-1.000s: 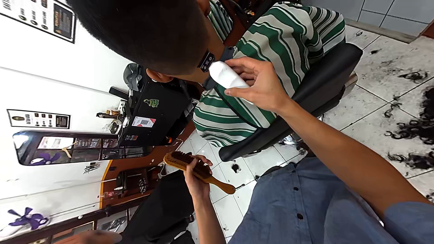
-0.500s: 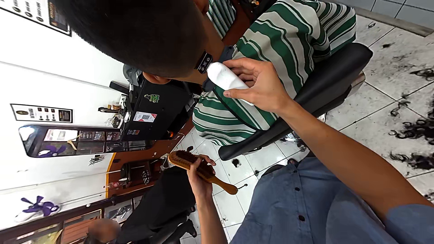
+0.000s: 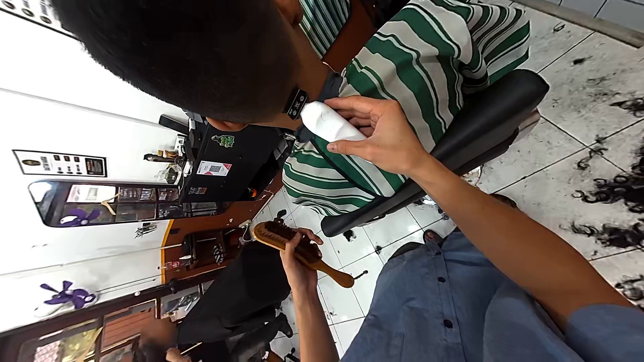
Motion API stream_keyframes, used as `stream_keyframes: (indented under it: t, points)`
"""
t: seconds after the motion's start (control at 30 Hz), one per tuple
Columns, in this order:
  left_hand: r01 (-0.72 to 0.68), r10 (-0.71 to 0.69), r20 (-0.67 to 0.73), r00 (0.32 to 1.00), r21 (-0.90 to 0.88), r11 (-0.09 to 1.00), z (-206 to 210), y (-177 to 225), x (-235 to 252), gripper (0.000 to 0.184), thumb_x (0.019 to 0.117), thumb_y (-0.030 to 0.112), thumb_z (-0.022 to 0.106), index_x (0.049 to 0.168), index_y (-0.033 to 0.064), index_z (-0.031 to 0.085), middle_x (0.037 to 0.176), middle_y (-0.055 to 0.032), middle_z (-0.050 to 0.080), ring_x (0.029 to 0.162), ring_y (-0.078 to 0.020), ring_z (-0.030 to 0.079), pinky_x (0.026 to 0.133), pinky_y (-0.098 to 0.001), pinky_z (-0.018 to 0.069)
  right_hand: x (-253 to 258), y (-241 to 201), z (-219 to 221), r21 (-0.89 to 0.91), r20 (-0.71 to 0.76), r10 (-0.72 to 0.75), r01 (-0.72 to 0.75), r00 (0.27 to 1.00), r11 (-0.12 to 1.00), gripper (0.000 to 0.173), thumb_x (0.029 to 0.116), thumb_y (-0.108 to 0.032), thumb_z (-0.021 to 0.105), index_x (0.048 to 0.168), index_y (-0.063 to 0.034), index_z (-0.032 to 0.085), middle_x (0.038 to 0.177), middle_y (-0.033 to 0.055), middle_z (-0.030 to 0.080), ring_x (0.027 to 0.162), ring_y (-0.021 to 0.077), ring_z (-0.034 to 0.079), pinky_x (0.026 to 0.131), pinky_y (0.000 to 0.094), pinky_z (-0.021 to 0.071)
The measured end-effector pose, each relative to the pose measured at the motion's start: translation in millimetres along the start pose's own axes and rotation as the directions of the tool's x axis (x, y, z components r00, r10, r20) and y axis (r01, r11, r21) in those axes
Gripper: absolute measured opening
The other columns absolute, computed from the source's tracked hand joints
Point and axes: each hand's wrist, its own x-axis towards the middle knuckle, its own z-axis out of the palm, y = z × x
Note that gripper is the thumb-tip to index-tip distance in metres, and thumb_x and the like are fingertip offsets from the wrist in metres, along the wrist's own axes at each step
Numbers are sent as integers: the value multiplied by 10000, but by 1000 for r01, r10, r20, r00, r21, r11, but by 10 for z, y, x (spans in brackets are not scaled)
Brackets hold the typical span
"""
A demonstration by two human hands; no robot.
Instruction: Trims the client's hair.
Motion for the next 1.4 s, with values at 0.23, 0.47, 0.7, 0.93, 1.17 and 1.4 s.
stream_keyframes:
  t: [0.23,0.47,0.7,0.93,1.17,1.4]
  points:
    - [24,-22,-61,998,29,999,134,40,-53,308,1015,136,347,872,8,587,765,-146,699,569,-173,699,456,-266,573,35,-93,-209,10,32,6,-7,999,1000,598,813,-50,823,1364,30,604,1201,113,722,1060,103,709,916,232,594]
    - [39,-37,-98,994,22,999,260,35,-118,295,1010,139,363,867,20,592,764,-141,704,581,-178,706,461,-271,576,131,-87,-269,55,74,48,-52,996,997,586,815,-45,824,1356,24,613,1207,114,718,1065,103,709,915,228,595]
    - [46,-43,-117,992,22,999,340,49,-163,333,1014,137,341,853,13,605,759,-144,705,578,-173,704,471,-265,578,183,-103,-282,72,103,84,-92,991,993,591,813,-41,826,1359,27,610,1204,117,719,1060,95,708,907,217,593]
    - [48,-45,-138,989,22,999,436,58,-158,331,1011,137,352,845,12,610,761,-150,712,580,-178,708,477,-270,582,206,-176,-361,54,145,151,-161,978,986,580,820,-49,816,1359,25,616,1207,114,724,1061,74,706,922,199,578]
    - [52,-50,-169,984,8,999,520,46,-182,321,1017,140,354,868,14,608,760,-150,707,579,-177,708,464,-269,577,320,-263,-621,-29,206,141,-138,968,990,569,837,-67,787,1371,16,608,1210,95,721,1056,45,697,920,178,569]
    - [74,-70,-209,975,12,997,585,18,-200,321,1011,145,354,863,11,605,754,-145,702,574,-180,703,470,-276,581,449,-257,-709,26,271,172,-186,947,982,571,837,-27,779,1378,18,601,1215,94,723,1066,61,702,934,185,571]
